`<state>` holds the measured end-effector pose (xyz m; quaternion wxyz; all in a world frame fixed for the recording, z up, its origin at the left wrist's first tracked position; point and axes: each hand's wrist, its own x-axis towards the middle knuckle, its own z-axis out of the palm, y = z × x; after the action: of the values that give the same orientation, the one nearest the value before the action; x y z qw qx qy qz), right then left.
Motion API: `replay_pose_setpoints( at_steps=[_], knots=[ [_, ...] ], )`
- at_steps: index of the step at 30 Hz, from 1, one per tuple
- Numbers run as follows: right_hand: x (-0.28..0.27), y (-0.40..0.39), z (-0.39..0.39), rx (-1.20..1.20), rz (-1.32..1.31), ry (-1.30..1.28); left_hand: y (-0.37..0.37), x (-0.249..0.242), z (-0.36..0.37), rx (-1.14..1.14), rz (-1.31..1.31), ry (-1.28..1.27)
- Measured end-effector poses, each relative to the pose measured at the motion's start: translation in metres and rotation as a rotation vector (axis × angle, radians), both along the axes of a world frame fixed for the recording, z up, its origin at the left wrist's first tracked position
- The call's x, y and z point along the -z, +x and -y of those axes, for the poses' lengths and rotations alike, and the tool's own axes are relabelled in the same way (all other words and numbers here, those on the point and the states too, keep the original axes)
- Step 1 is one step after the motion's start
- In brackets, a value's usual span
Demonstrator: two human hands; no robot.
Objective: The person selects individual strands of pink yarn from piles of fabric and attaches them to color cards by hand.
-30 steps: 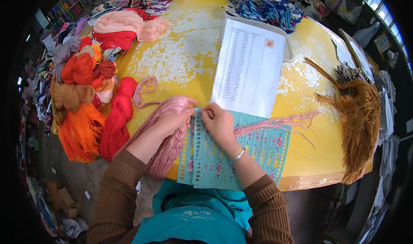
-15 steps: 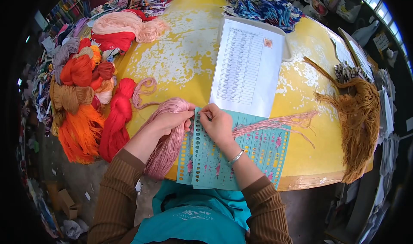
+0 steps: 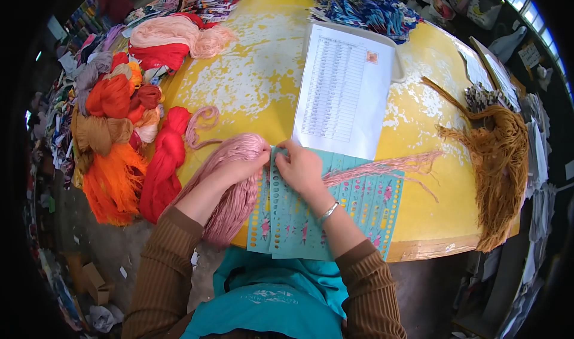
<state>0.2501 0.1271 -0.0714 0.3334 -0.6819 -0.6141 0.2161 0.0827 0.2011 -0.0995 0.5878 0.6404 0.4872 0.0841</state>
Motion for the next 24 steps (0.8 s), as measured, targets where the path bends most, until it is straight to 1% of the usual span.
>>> replay_pose_setpoints(
  at_steps=[2, 3, 4, 5, 6, 9, 11, 13, 17, 19, 20, 21, 23, 24],
  knots=[
    [-0.005, -0.002, -0.002, 0.015, 0.004, -0.100, -0.014, -0.027, -0.001, 0.040, -0.283, 0.392],
    [-0.005, -0.002, -0.002, 0.014, 0.003, -0.099, -0.022, -0.034, 0.003, -0.048, -0.182, 0.423],
    [-0.005, -0.002, -0.003, 0.008, 0.024, -0.114, -0.030, -0.029, 0.000, -0.049, -0.183, 0.423],
    [-0.005, -0.002, -0.003, 0.001, 0.045, -0.128, -0.037, -0.019, -0.005, -0.110, 0.047, 0.187],
    [-0.005, -0.002, -0.003, -0.001, 0.045, -0.126, -0.040, -0.022, -0.006, -0.168, 0.276, -0.051],
    [-0.006, -0.005, -0.005, 0.021, 0.062, -0.127, -0.037, -0.026, -0.003, -0.209, 0.305, -0.134],
    [-0.011, -0.006, -0.004, 0.023, 0.079, -0.170, -0.034, -0.031, -0.001, -0.231, 0.313, -0.175],
    [-0.014, -0.007, -0.004, 0.028, 0.098, -0.176, -0.030, -0.044, 0.001, -0.306, 0.308, -0.278],
    [-0.010, -0.010, -0.006, 0.051, 0.149, -0.187, -0.025, -0.050, 0.004, -0.262, 0.327, -0.326],
    [-0.006, -0.009, -0.007, 0.040, 0.141, -0.173, -0.019, -0.058, 0.012, -0.101, 0.378, -0.348],
    [-0.004, -0.007, -0.007, 0.031, 0.135, -0.158, -0.014, -0.055, 0.015, -0.080, 0.418, -0.377],
    [-0.004, -0.006, -0.007, 0.032, 0.135, -0.160, -0.011, -0.057, 0.017, -0.079, 0.418, -0.379],
    [-0.006, -0.003, -0.006, 0.029, -0.023, -0.159, -0.006, -0.063, 0.020, -0.171, 0.475, -0.496],
    [-0.005, -0.001, -0.006, 0.033, -0.021, -0.157, -0.004, -0.058, 0.019, -0.179, 0.448, -0.510]
  ],
)
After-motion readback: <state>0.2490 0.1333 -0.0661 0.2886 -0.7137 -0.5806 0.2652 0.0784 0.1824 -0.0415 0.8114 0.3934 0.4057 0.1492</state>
